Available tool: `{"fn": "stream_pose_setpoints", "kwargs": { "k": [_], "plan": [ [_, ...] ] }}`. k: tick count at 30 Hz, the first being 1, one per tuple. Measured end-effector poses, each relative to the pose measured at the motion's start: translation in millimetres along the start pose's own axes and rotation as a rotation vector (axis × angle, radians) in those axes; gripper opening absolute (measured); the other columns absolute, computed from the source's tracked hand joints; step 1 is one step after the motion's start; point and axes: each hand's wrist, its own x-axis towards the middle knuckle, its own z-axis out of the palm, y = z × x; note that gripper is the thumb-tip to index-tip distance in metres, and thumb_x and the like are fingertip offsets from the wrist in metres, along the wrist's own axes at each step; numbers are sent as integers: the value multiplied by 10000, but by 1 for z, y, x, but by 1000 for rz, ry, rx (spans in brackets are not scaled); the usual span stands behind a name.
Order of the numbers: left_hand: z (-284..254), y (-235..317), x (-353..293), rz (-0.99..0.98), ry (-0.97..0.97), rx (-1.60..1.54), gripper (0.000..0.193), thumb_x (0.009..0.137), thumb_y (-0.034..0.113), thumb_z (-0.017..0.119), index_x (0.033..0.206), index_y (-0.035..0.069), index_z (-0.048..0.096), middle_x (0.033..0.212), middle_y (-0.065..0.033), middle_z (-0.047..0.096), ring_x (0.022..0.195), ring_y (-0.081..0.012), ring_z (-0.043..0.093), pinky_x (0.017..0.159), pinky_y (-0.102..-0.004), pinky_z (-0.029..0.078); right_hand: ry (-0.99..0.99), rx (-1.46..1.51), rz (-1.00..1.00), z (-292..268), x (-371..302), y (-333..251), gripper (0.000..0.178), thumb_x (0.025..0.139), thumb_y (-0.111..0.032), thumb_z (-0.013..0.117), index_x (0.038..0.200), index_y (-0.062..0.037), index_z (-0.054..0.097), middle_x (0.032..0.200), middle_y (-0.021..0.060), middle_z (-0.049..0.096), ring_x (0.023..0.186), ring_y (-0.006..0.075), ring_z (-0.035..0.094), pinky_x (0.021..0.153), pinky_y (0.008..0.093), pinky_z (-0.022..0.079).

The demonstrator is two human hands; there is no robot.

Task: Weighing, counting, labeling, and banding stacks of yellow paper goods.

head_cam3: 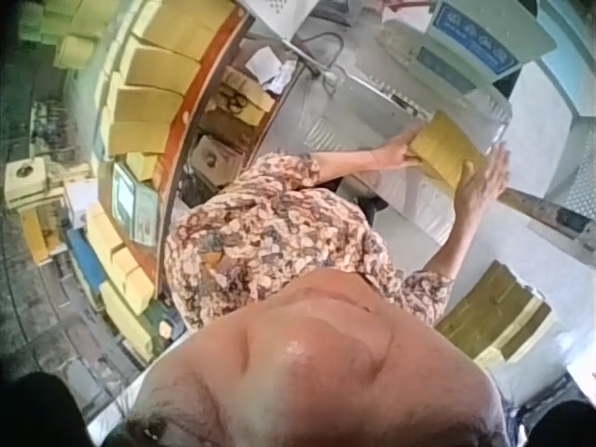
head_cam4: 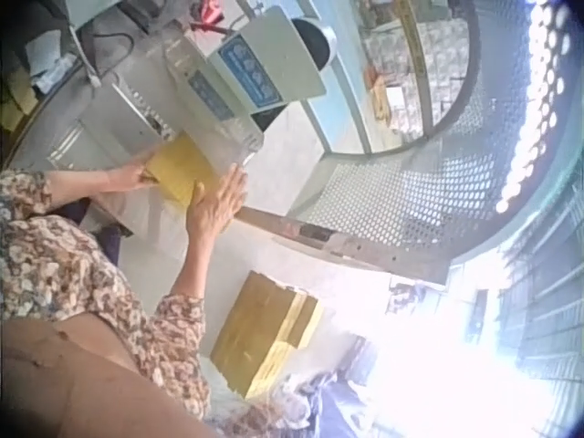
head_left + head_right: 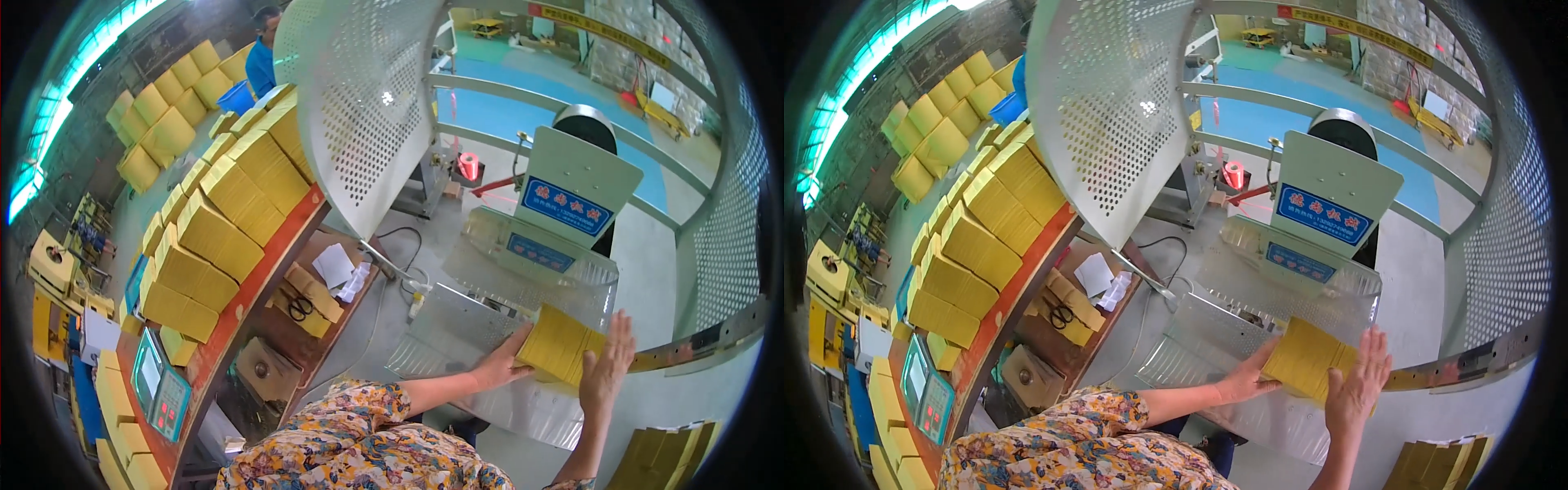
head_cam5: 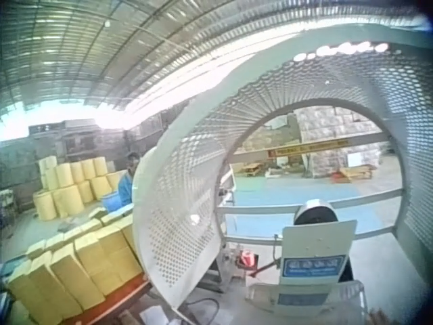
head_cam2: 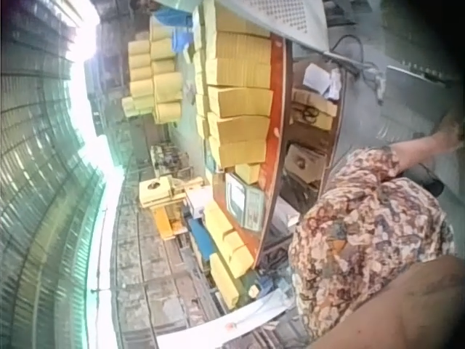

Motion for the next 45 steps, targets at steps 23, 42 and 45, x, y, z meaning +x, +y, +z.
{"fn": "stream_pose_setpoints", "kwargs": {
  "k": [23,42,45],
  "plan": [
    [-12,18,7,-402,-170,-155,441,890,216,705,1257,40,534,1202,-84,606,1084,-191,585,921,-358,488,-18,1091,623,70,-98,130,487,912,-207,666,1353,-61,520,1271,79,608,1144,178,572,970,312,442],
    [-46,63,-84,-864,132,123,654,849,649,564,1236,128,646,1028,-128,716,963,-254,682,842,-351,509,-429,852,173,85,-90,86,360,953,-280,566,1042,64,626,926,123,660,833,151,563,745,327,458],
    [-41,61,-96,-685,215,96,658,881,643,523,1160,65,665,958,-126,719,834,-252,702,776,-378,549,-382,749,137,106,-94,106,391,971,-306,548,1079,62,626,954,106,667,857,181,591,784,331,461]
  ]
}}
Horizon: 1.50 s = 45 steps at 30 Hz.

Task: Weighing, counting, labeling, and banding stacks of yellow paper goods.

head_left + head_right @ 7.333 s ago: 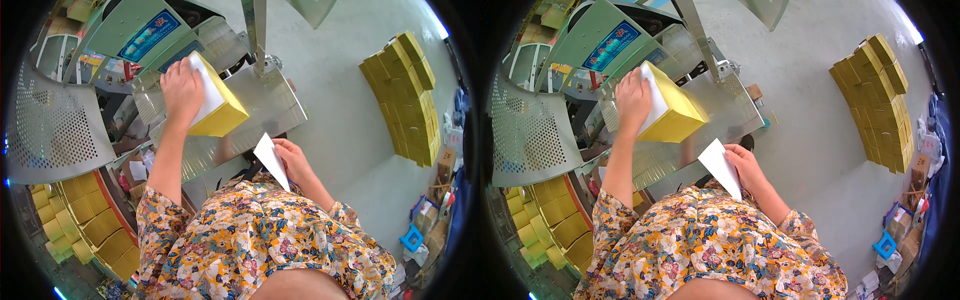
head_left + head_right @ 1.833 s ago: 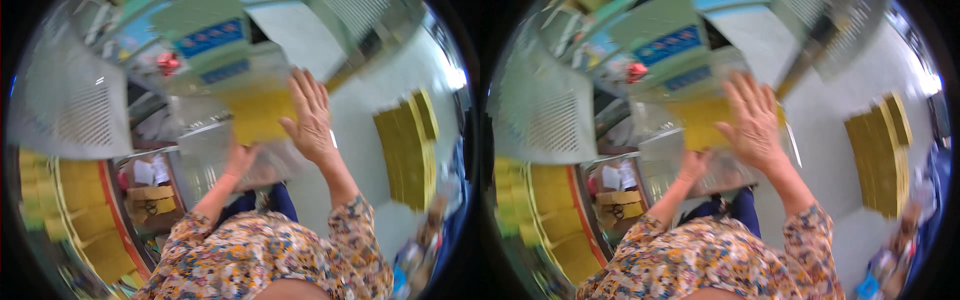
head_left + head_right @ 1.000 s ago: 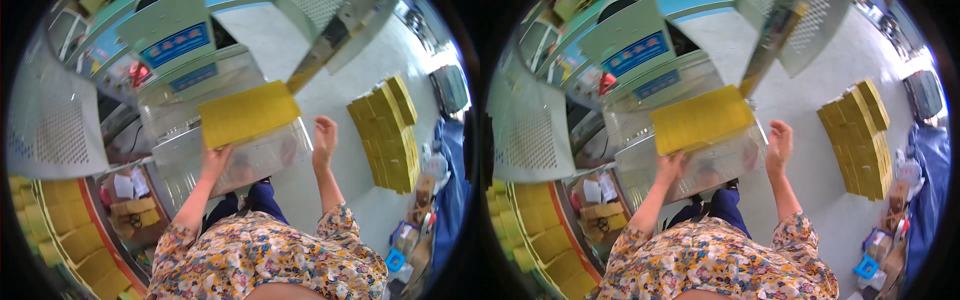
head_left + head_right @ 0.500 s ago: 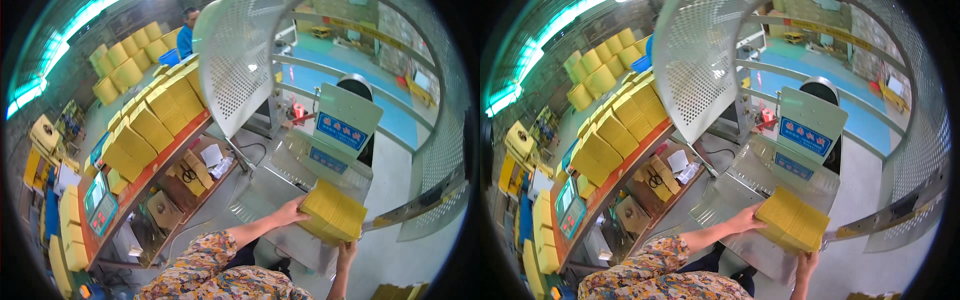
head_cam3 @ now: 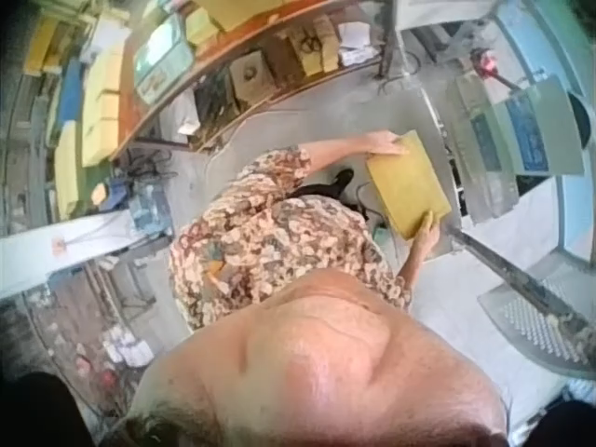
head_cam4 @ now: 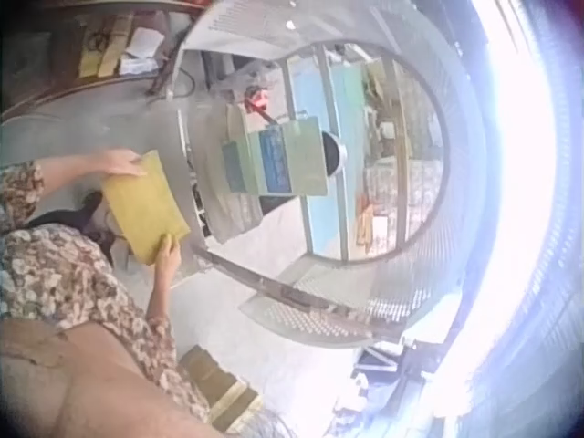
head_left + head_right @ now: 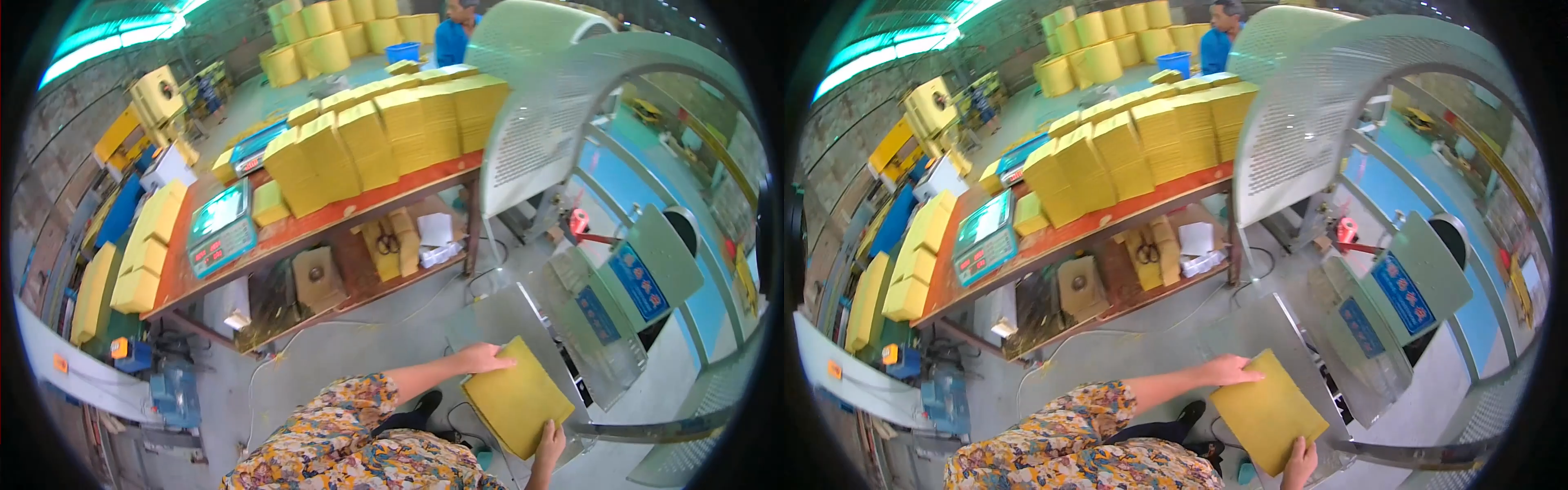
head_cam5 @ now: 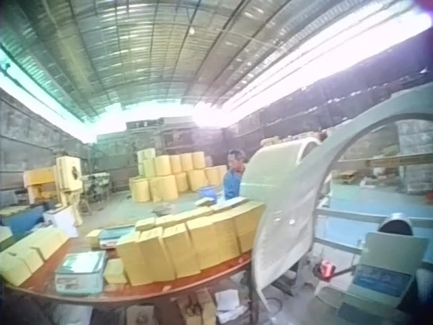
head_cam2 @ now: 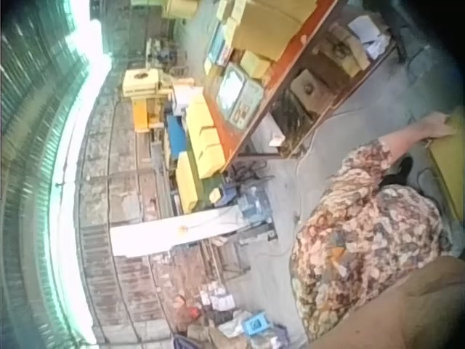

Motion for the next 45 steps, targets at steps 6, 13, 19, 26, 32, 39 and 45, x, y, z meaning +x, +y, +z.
{"fn": "stream_pose_setpoints", "kwargs": {
  "k": [6,13,19,26,32,39,45],
  "plan": [
    [-4,2,-4,-156,-42,-247,685,898,664,476,1128,49,667,822,-94,684,645,-196,680,505,-318,553,-99,309,92,-7,1,41,456,1015,-365,484,1215,31,588,1093,108,651,940,195,594,827,322,464],
    [-17,-6,-9,-176,-125,-380,650,962,651,342,1211,127,635,835,-65,665,674,-171,659,540,-321,562,-45,-66,226,-6,-26,-53,596,992,-441,484,1298,66,555,1311,307,536,1175,408,534,1020,436,421],
    [-16,-8,-8,-176,-109,-388,610,984,593,331,1211,110,626,910,-91,674,698,-190,668,554,-343,581,-32,-70,146,-5,-27,-54,599,993,-425,493,1292,92,547,1291,301,553,1154,377,548,989,418,440],
    [-13,-28,10,-183,-144,-357,593,990,573,327,1241,115,606,920,-85,664,695,-190,663,530,-335,572,-57,10,204,-2,-24,-62,587,994,-411,497,1297,89,544,1279,287,567,1133,358,558,975,403,445],
    [-3,-42,9,-238,-137,-507,594,976,572,357,1264,105,585,798,-79,599,576,-173,587,450,-337,549,-55,109,139,-11,-39,-11,570,1001,-390,479,1379,36,478,1296,286,551,1123,367,554,982,422,437],
    [13,-56,6,214,93,-143,408,997,399,465,1161,50,599,982,-112,635,890,-238,605,739,-374,511,82,680,335,3,-47,18,564,992,-450,500,1333,-2,529,1266,101,596,1098,196,593,908,333,482],
    [-15,-45,3,27,76,-444,343,1027,317,414,1108,55,621,1061,-42,627,989,-168,569,907,-347,450,183,704,187,27,-28,-9,449,1004,-336,515,1276,15,575,1247,81,609,1148,162,545,1006,298,411]
  ]
}}
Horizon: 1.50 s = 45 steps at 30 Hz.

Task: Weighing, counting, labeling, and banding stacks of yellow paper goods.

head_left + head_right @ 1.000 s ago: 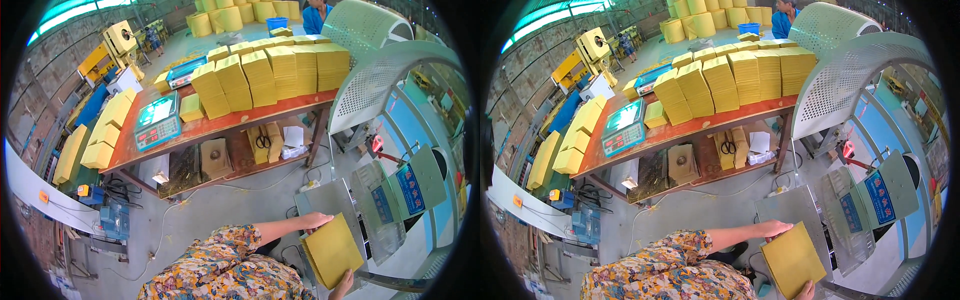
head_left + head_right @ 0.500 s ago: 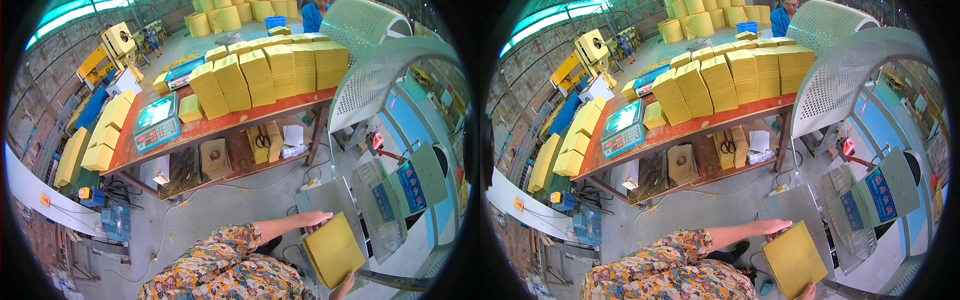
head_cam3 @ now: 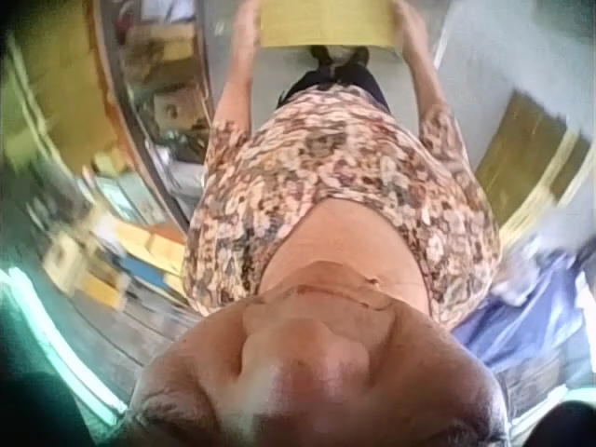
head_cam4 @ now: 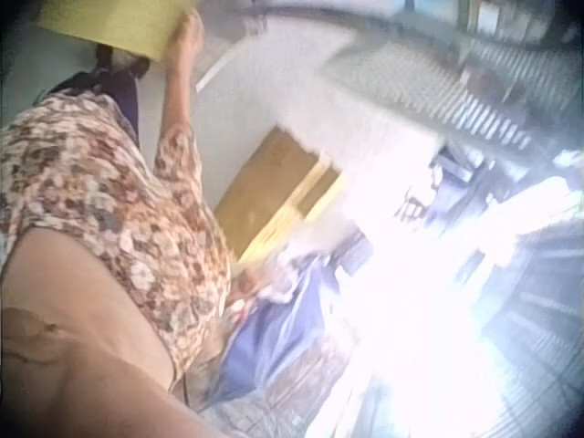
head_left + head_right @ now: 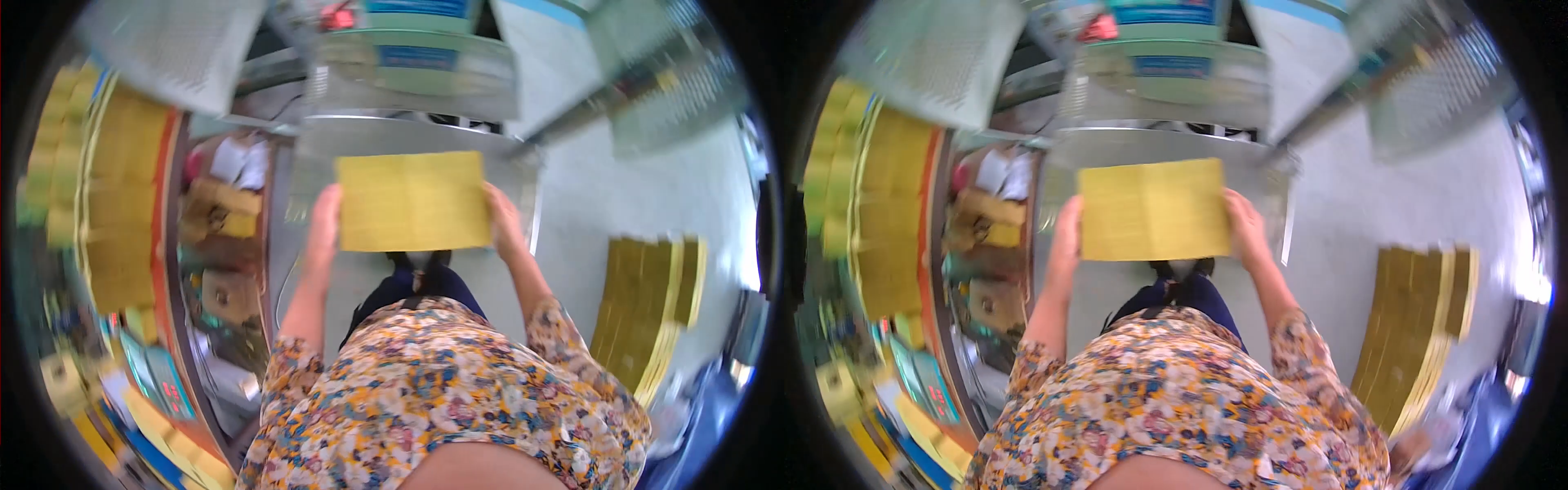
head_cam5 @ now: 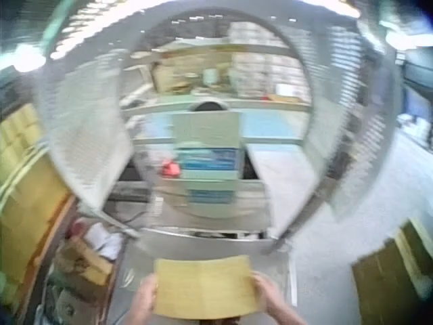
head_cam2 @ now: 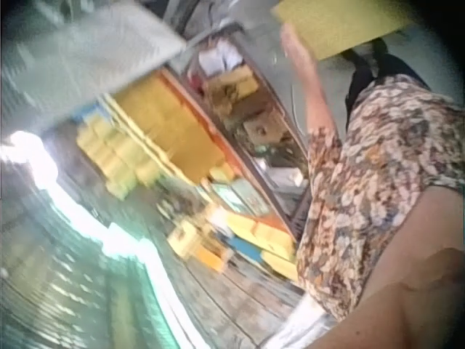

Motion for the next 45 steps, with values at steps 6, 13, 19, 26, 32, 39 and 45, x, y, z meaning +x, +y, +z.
{"fn": "stream_pose_setpoints", "kwargs": {
  "k": [6,13,19,26,32,39,45],
  "plan": [
    [28,-12,8,-205,-62,-492,503,1028,451,383,1299,51,524,1247,-68,588,1141,-205,557,985,-359,434,22,235,19,5,-9,7,437,1017,-297,489,1328,8,522,1237,67,591,1143,131,526,1005,277,397],
    [36,1,-12,-241,-39,-550,545,1028,480,372,1345,55,498,1305,-82,568,1186,-231,540,1005,-376,425,13,316,-17,8,-26,4,458,996,-312,522,1375,-55,506,1259,69,579,1135,141,530,1000,285,400],
    [32,-3,-8,-269,-15,-492,541,1028,481,355,1338,65,510,1300,-83,573,1185,-249,542,1013,-394,423,37,196,-29,14,-19,21,477,957,-329,582,1362,-85,521,1249,93,594,1112,165,557,963,305,437],
    [55,5,-2,-240,-82,-540,540,1028,474,342,1352,69,493,1303,-77,570,1189,-257,540,1012,-416,428,146,100,-142,21,-16,15,459,934,-328,612,1313,-78,546,1265,92,588,1140,171,545,978,307,423],
    [96,14,44,-229,-105,-564,537,1031,460,340,1335,47,499,1295,-80,568,1192,-236,538,998,-382,437,151,421,-54,2,21,-1,468,970,-289,576,1365,-46,513,1315,48,558,1191,142,514,1008,281,401],
    [147,46,131,-87,-239,-489,531,1010,468,430,1322,45,506,1270,-53,571,1172,-190,543,989,-355,437,266,181,-288,-16,94,-44,479,963,-249,469,1375,-5,486,1333,92,538,1201,187,523,1022,291,397],
    [140,45,177,-189,-345,-389,494,993,445,486,1300,61,525,1238,-33,582,1135,-151,556,959,-311,446,357,317,-185,-22,127,-19,548,955,-336,503,1404,-24,480,1350,106,394,1256,206,430,1079,331,331]
  ]
}}
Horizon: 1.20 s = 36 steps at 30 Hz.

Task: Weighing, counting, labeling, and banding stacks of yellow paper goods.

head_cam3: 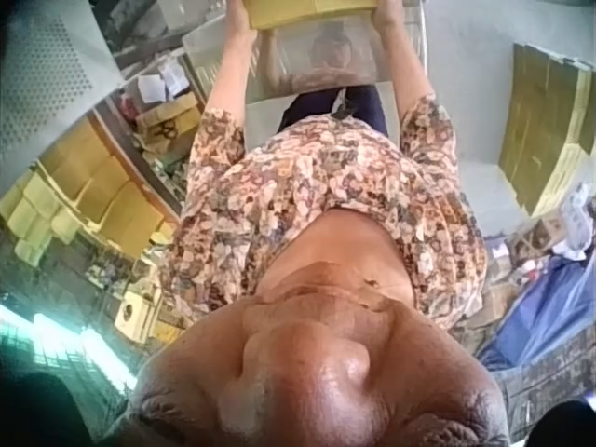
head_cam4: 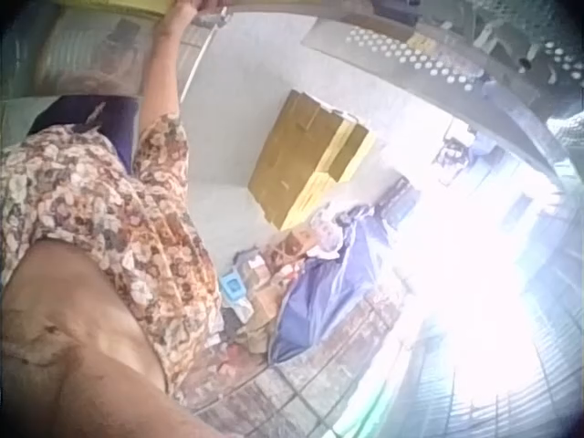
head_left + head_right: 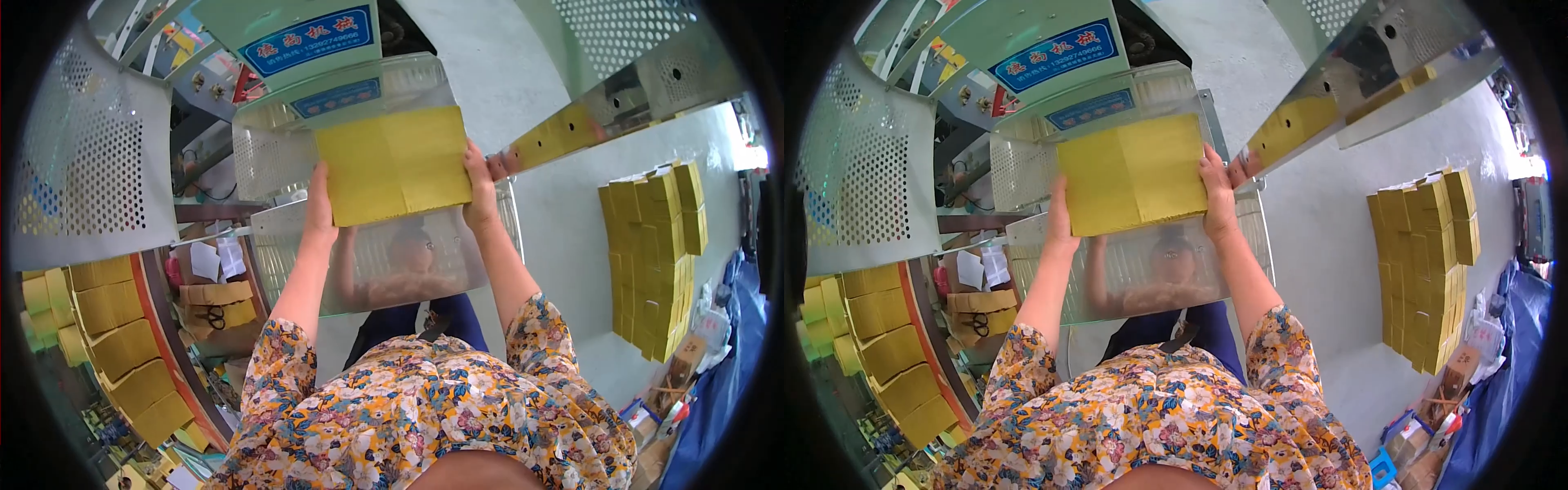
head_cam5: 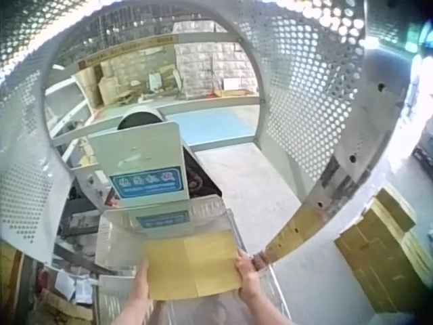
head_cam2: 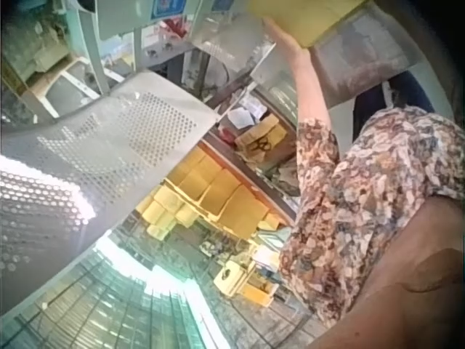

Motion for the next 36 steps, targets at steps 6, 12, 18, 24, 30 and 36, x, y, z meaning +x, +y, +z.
{"fn": "stream_pose_setpoints", "kwargs": {
  "k": [6,12,18,24,30,36],
  "plan": [
    [-2,0,1,85,52,39,454,999,400,476,1295,56,498,1208,-48,566,1125,-157,537,957,-311,431,-129,127,82,23,0,-28,597,957,-345,479,1444,-11,391,1365,101,492,1273,202,450,1075,321,334],
    [6,-1,-10,66,61,-19,473,997,336,468,1374,51,444,1298,-59,530,1214,-175,490,1032,-321,378,-219,118,65,16,1,-27,615,959,-358,477,1453,-9,366,1384,97,492,1291,204,438,1085,317,318],
    [17,-2,-21,151,24,-38,487,984,371,484,1351,53,493,1326,-31,525,1251,-159,475,1051,-323,364,-208,129,83,13,4,-20,649,956,-347,482,1480,2,323,1417,101,465,1312,207,416,1097,310,296],
    [3,-14,-18,89,-9,-28,510,984,372,474,1381,53,452,1321,-33,529,1261,-166,467,1058,-336,353,-252,137,81,16,0,-29,594,958,-343,467,1457,-37,370,1404,84,475,1310,201,416,1099,329,304],
    [15,-19,-20,142,15,-37,467,997,364,471,1340,47,498,1318,-42,546,1256,-167,478,1057,-331,358,-189,174,105,17,2,-20,610,973,-332,482,1489,-45,331,1441,86,430,1329,200,399,1095,324,318],
    [2,-14,-11,73,-49,6,447,1001,339,471,1337,47,506,1344,-57,540,1268,-178,475,1073,-337,353,-162,181,91,6,14,-7,689,961,-420,569,1484,-45,322,1396,50,472,1293,171,433,1083,325,329]
  ]
}}
